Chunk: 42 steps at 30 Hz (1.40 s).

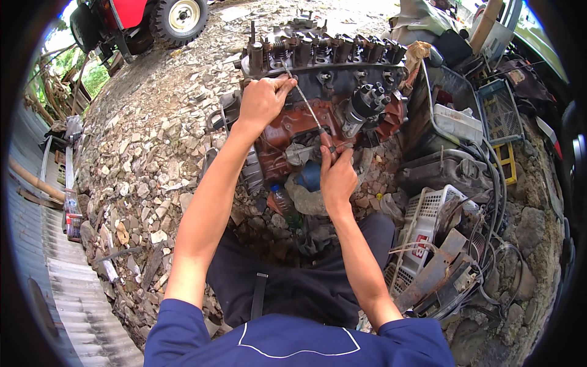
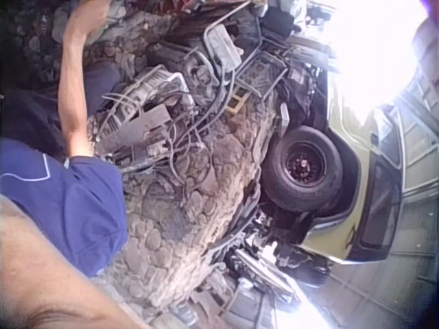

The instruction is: The person wipes an engine block and a small mechanical component with a cloth, then uses a metal tool to manipulate parts on the cylinder head.

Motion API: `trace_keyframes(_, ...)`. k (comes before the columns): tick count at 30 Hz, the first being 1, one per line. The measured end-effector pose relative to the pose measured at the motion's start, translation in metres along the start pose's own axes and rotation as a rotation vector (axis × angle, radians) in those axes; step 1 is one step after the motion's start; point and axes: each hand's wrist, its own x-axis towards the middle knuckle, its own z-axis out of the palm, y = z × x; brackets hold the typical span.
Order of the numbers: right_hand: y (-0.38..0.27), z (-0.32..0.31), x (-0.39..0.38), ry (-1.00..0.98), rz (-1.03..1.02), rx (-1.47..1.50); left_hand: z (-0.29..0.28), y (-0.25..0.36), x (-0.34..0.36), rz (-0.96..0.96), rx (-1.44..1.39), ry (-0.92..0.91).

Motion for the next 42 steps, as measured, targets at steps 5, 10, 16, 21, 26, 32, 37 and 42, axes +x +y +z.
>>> trace_keyframes(5, 0.013, -0.009, 0.017, -0.051, -0.084, -0.075, -0.005, 0.009, 0.002, -0.042, -0.015, -0.038)
trace_keyframes(10, 0.031, -0.03, 0.052, -0.023, -0.323, -0.102, -0.006, 0.005, -0.001, -0.038, 0.005, -0.015)
trace_keyframes(16, 0.044, -0.029, 0.053, 0.031, -0.36, -0.003, 0.015, 0.007, -0.003, 0.107, 0.044, 0.189)
trace_keyframes(21, 0.018, -0.046, 0.046, 0.077, -0.304, 0.12, 0.003, 0.024, 0.004, 0.241, 0.009, 0.312)
trace_keyframes(26, 0.002, -0.062, 0.058, 0.101, -0.41, 0.131, -0.033, 0.023, 0.003, 0.215, 0.043, 0.232)
trace_keyframes(32, -0.013, -0.055, 0.061, 0.027, -0.441, 0.164, -0.028, -0.017, -0.015, 0.106, -0.222, 0.204)
trace_keyframes(37, -0.008, -0.05, 0.025, -0.218, -0.373, 0.281, -0.027, -0.012, -0.051, -0.216, -0.658, 0.183)
trace_keyframes(42, -0.004, -0.051, 0.008, -0.652, -0.288, 0.348, -0.013, -0.022, -0.074, -0.317, -0.595, 0.264)
